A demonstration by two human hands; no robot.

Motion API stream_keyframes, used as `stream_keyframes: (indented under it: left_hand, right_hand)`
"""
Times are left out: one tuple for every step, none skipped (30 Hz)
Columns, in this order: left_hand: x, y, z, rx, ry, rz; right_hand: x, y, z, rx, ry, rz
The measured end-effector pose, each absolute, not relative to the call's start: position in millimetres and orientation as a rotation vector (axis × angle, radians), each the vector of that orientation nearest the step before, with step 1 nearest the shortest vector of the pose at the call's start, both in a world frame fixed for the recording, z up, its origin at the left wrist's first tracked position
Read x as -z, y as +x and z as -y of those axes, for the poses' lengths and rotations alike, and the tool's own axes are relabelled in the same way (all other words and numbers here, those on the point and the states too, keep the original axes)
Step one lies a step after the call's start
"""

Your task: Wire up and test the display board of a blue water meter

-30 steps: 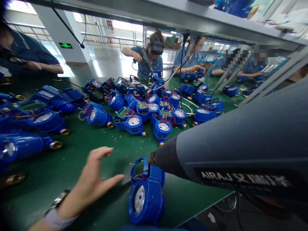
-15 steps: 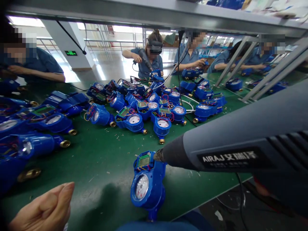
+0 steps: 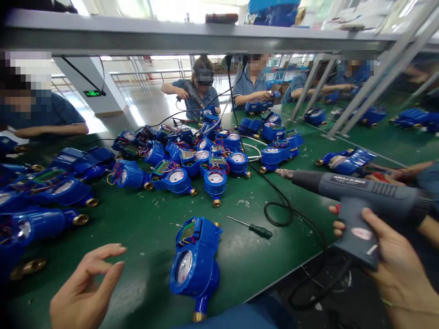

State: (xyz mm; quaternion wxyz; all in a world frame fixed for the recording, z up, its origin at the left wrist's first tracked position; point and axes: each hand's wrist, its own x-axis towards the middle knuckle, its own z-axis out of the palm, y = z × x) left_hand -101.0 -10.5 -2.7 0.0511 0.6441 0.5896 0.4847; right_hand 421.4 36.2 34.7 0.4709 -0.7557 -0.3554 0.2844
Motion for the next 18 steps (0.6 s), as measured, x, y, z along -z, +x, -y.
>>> stream_keyframes:
  left_hand:
    - [2.7, -96.5, 9.0, -1.503, 1.945, -1.747]
    - [2.7, -92.1, 7.4, -1.507, 1.915, -1.734]
    - [2.8, -87.6, 5.6, -1.485, 1.875, -1.756]
    - [2.8, -83.1, 3.3, -1.433, 1.833, -1.802]
    - [3.0, -78.6, 0.6, -1.367, 1.8, -1.84]
    - [3.2, -74.1, -2.4, -1.306, 1.793, -1.842]
    - [3.5, -69.5, -5.9, -1.251, 1.799, -1.824]
    - [4.0, -64.6, -9.4, -1.2, 1.803, -1.799]
    - [4.6, -59.6, -13.1, -1.143, 1.811, -1.773]
    - [5.4, -54.4, -16.9, -1.098, 1.809, -1.758]
    - [6.2, -49.2, -20.6, -1.055, 1.814, -1.726]
    - [7.0, -43.9, -24.4, -1.002, 1.812, -1.686]
    - [7.8, -38.9, -28.3, -0.952, 1.806, -1.647]
    - [8.5, -34.3, -32.4, -0.908, 1.798, -1.609]
    - [8.9, -30.2, -36.7, -0.861, 1.791, -1.574]
    - [9.1, -26.8, -41.3, -0.828, 1.79, -1.541]
    - [8.9, -24.2, -46.1, -0.794, 1.792, -1.508]
    - [8.2, -22.4, -51.1, -0.761, 1.795, -1.473]
  right_hand:
    - [-30.4, 418.0, -40.8, -0.843, -1.705, 0.644]
    - [-24.7, 415.4, -45.9, -0.933, -1.586, 0.459]
    - [-17.9, 414.0, -51.2, -0.98, -1.504, 0.324]
    - [-10.3, 413.7, -56.4, -0.984, -1.465, 0.255]
    - [-2.3, 414.4, -61.4, -0.984, -1.447, 0.23]
    - [5.8, 415.4, -66.3, -0.981, -1.436, 0.224]
    - [13.6, 416.3, -71.2, -0.983, -1.426, 0.228]
    - [20.8, 416.6, -76.1, -0.988, -1.417, 0.235]
    - [27.2, 416.1, -80.9, -0.994, -1.416, 0.241]
    - [32.5, 414.8, -85.7, -1.003, -1.423, 0.245]
    - [36.8, 413.1, -90.2, -1.018, -1.436, 0.246]
    - [39.9, 411.6, -94.1, -1.03, -1.449, 0.242]
    - [41.9, 411.0, -97.2, -1.041, -1.473, 0.245]
    - [42.9, 412.1, -99.3, -1.073, -1.516, 0.263]
    - [43.0, 415.5, -100.5, -1.126, -1.585, 0.292]
    - [42.3, 421.3, -100.9, -1.184, -1.679, 0.344]
    - [41.1, 429.2, -100.6, -1.25, -1.806, 0.415]
    - [39.2, 438.5, -99.9, -1.278, -1.962, 0.499]
